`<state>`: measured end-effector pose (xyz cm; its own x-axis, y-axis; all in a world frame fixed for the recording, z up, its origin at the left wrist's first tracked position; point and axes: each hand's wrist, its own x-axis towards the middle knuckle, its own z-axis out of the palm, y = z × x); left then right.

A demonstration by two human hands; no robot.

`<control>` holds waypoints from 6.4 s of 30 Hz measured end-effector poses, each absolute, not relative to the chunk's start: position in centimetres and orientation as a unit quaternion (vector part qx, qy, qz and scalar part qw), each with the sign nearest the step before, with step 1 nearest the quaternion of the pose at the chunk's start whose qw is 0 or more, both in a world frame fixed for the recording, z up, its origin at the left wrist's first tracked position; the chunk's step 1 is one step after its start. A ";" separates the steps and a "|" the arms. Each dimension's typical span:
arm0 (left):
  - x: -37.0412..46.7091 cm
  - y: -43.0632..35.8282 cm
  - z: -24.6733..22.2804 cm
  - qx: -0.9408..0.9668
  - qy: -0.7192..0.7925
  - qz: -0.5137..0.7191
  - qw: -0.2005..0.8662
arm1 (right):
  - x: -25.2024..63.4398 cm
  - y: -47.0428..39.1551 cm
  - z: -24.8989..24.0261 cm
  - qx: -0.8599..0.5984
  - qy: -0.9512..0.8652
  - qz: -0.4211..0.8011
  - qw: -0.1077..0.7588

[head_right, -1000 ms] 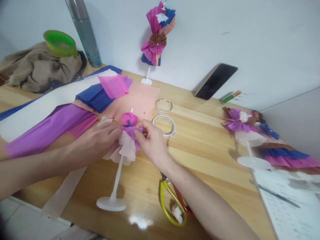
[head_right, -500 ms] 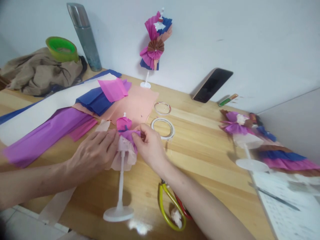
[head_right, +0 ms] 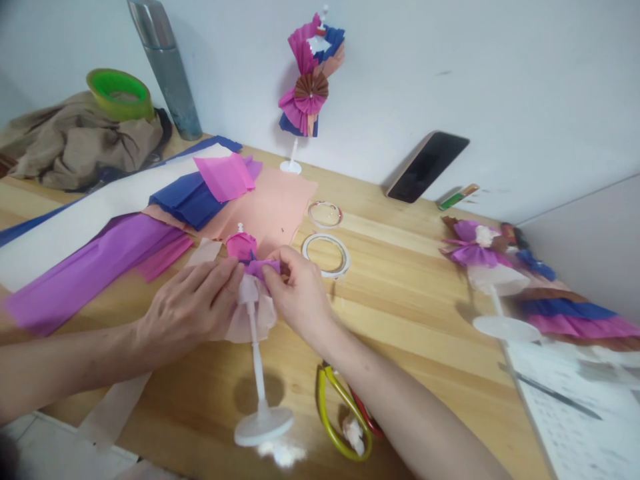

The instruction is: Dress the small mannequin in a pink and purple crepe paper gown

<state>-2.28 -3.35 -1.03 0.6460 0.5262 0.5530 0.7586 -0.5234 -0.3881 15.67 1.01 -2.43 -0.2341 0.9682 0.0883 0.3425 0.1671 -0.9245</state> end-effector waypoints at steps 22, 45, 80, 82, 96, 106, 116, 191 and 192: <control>-3.0 -3.6 -0.9 -0.892 -0.334 -0.209 0.223 | 15.8 1.2 -2.3 -0.488 -0.646 0.445 0.383; -6.7 -5.4 1.4 -0.792 -0.539 -0.276 -0.080 | 15.5 1.3 -2.0 -0.505 -0.641 0.439 0.375; -4.4 -3.7 0.8 -0.371 -0.594 -0.377 -0.606 | 14.8 -0.9 -1.1 -0.437 -0.756 0.348 0.340; -4.3 -3.7 0.9 -0.405 -0.590 -0.372 -0.591 | 14.8 -0.9 -1.1 -0.437 -0.754 0.351 0.342; -4.7 -4.3 0.5 -0.525 -0.549 -0.330 -0.561 | 14.9 -0.7 -1.0 -0.436 -0.749 0.369 0.335; -4.6 -5.8 -0.7 -0.841 -0.446 -0.264 -0.153 | 15.0 -0.7 -1.2 -0.439 -0.747 0.367 0.338; -4.9 -6.5 -2.8 -0.886 -0.391 -0.218 0.124 | 15.1 -0.6 -1.3 -0.444 -0.743 0.373 0.334; -3.9 -7.5 -1.8 -0.774 -0.460 -0.378 -0.217 | 15.0 -1.1 -0.9 -0.447 -0.696 0.436 0.355; -3.8 -7.5 -1.7 -0.788 -0.447 -0.374 -0.198 | 15.0 -1.2 -0.9 -0.446 -0.703 0.432 0.348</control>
